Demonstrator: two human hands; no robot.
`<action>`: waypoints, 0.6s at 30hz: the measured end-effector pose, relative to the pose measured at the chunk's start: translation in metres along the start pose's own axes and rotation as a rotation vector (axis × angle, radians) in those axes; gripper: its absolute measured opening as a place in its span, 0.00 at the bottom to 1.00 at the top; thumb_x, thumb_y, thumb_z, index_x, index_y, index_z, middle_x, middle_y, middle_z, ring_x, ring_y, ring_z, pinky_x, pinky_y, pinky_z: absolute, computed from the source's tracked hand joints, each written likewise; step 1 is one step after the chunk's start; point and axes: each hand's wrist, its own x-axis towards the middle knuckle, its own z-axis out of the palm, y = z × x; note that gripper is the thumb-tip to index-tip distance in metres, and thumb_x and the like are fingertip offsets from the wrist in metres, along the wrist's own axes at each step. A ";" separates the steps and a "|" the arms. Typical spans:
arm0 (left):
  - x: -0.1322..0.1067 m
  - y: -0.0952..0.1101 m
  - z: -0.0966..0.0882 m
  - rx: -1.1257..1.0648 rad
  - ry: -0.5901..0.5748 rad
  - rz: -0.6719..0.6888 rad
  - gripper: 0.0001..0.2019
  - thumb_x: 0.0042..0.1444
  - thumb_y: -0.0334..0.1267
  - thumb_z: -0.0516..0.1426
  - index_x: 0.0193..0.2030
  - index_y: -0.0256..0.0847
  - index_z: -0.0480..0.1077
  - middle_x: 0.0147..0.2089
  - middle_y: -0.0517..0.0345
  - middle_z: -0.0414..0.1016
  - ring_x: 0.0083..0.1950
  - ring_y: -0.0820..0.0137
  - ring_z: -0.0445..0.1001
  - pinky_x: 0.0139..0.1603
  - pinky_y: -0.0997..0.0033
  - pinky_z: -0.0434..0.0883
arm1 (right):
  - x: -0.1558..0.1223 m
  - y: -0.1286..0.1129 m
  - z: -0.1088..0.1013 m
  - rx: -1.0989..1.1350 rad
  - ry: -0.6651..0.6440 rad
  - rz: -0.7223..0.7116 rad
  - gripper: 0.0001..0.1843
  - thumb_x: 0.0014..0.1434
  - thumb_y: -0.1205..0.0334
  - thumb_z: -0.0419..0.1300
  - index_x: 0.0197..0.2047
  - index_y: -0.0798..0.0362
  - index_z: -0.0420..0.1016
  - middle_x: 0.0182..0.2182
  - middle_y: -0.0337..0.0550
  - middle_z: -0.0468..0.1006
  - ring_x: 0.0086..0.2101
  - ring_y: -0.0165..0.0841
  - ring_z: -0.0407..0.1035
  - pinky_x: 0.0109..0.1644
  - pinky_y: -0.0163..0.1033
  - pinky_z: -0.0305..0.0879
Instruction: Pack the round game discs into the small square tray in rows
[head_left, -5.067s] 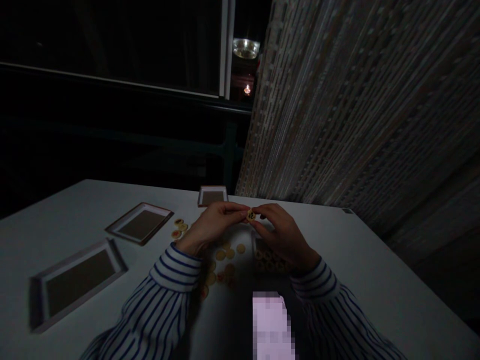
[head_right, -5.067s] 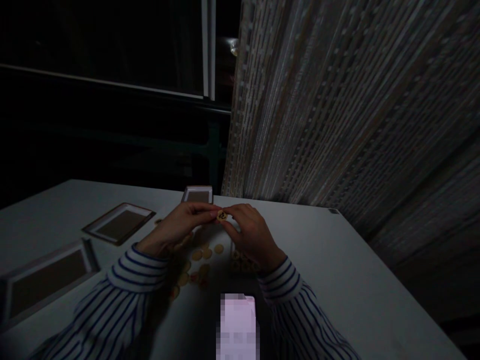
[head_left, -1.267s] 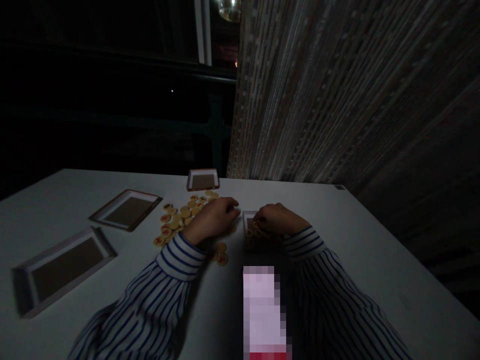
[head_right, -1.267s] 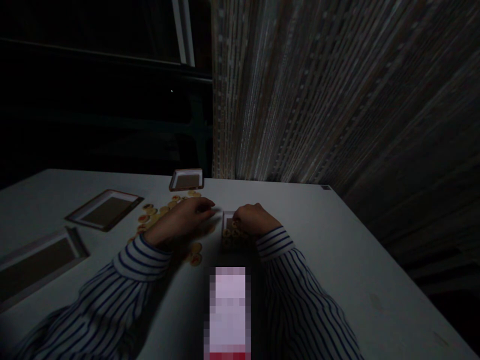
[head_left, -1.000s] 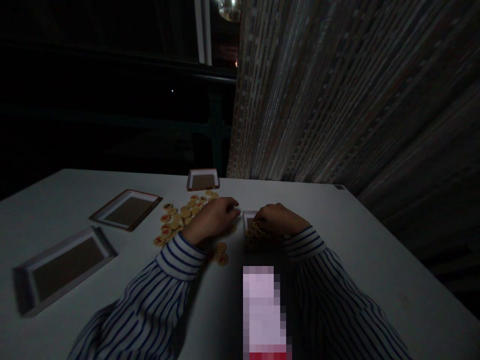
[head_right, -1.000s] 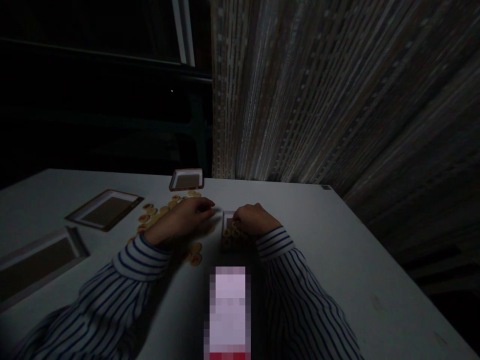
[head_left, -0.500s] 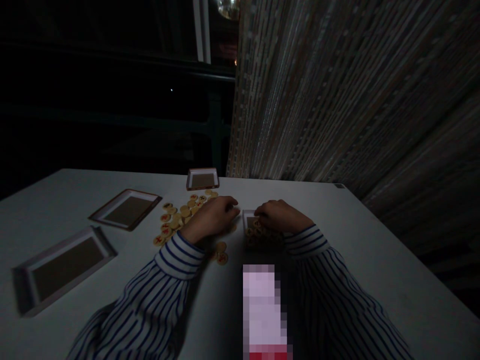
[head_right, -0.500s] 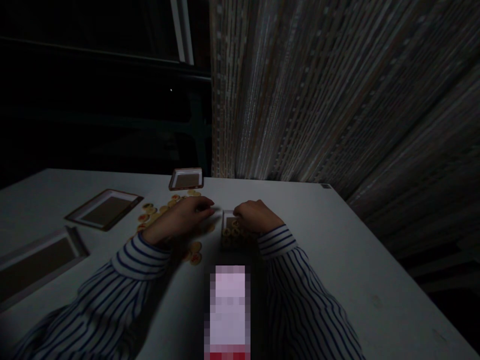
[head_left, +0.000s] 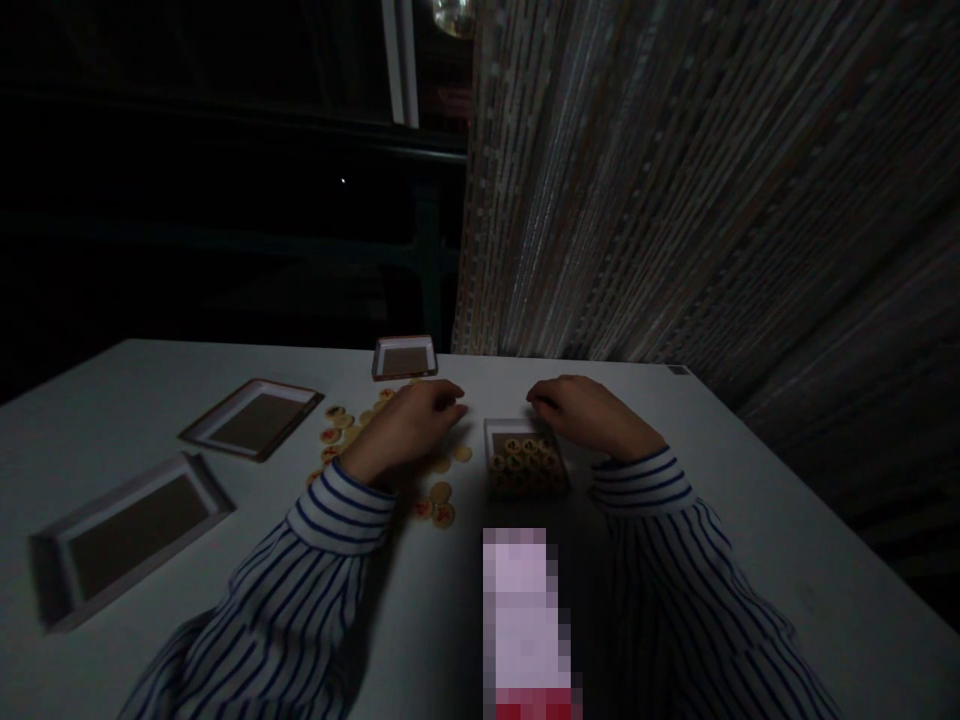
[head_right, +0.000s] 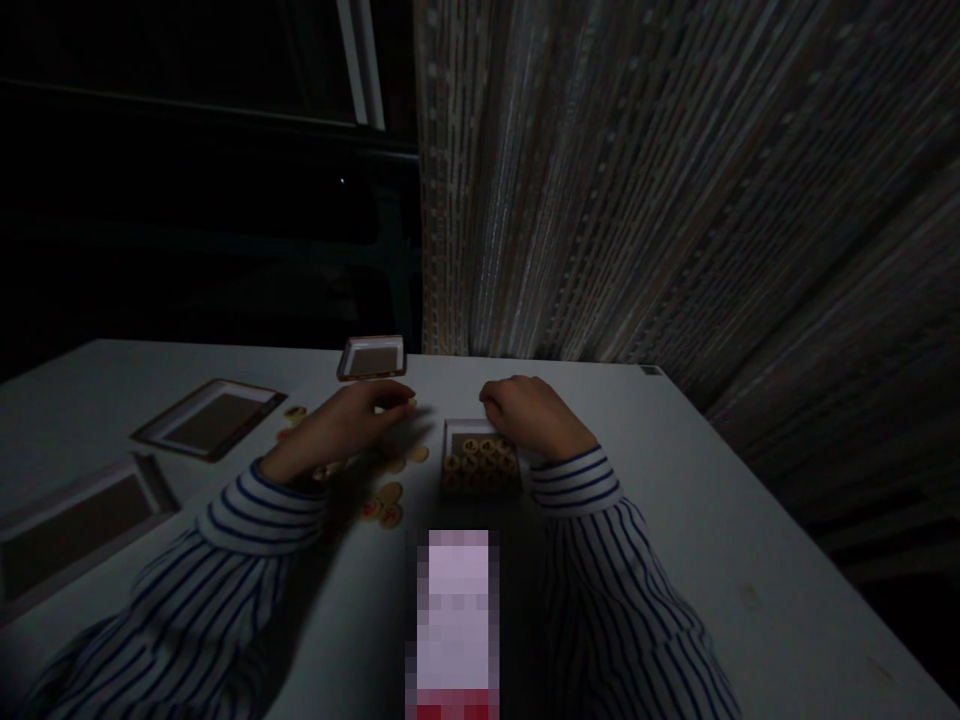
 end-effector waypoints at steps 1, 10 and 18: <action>0.000 -0.001 -0.002 -0.006 0.008 -0.006 0.17 0.55 0.44 0.51 0.46 0.38 0.72 0.46 0.51 0.76 0.47 0.64 0.73 0.47 0.68 0.67 | 0.000 0.000 0.000 -0.002 0.004 -0.005 0.15 0.60 0.64 0.48 0.43 0.53 0.74 0.39 0.45 0.78 0.39 0.35 0.71 0.41 0.36 0.59; -0.003 -0.001 -0.019 -0.076 0.081 -0.056 0.19 0.53 0.45 0.52 0.47 0.36 0.72 0.46 0.50 0.76 0.46 0.63 0.74 0.48 0.66 0.68 | 0.000 -0.004 -0.002 -0.004 0.008 -0.005 0.15 0.60 0.63 0.48 0.42 0.53 0.75 0.38 0.45 0.78 0.39 0.35 0.71 0.41 0.36 0.59; -0.006 -0.001 -0.032 -0.082 0.171 -0.032 0.16 0.52 0.45 0.53 0.39 0.37 0.74 0.39 0.53 0.78 0.40 0.64 0.74 0.43 0.67 0.69 | 0.000 -0.011 -0.006 -0.007 0.023 -0.019 0.15 0.61 0.62 0.47 0.41 0.54 0.75 0.37 0.45 0.78 0.38 0.35 0.70 0.39 0.36 0.58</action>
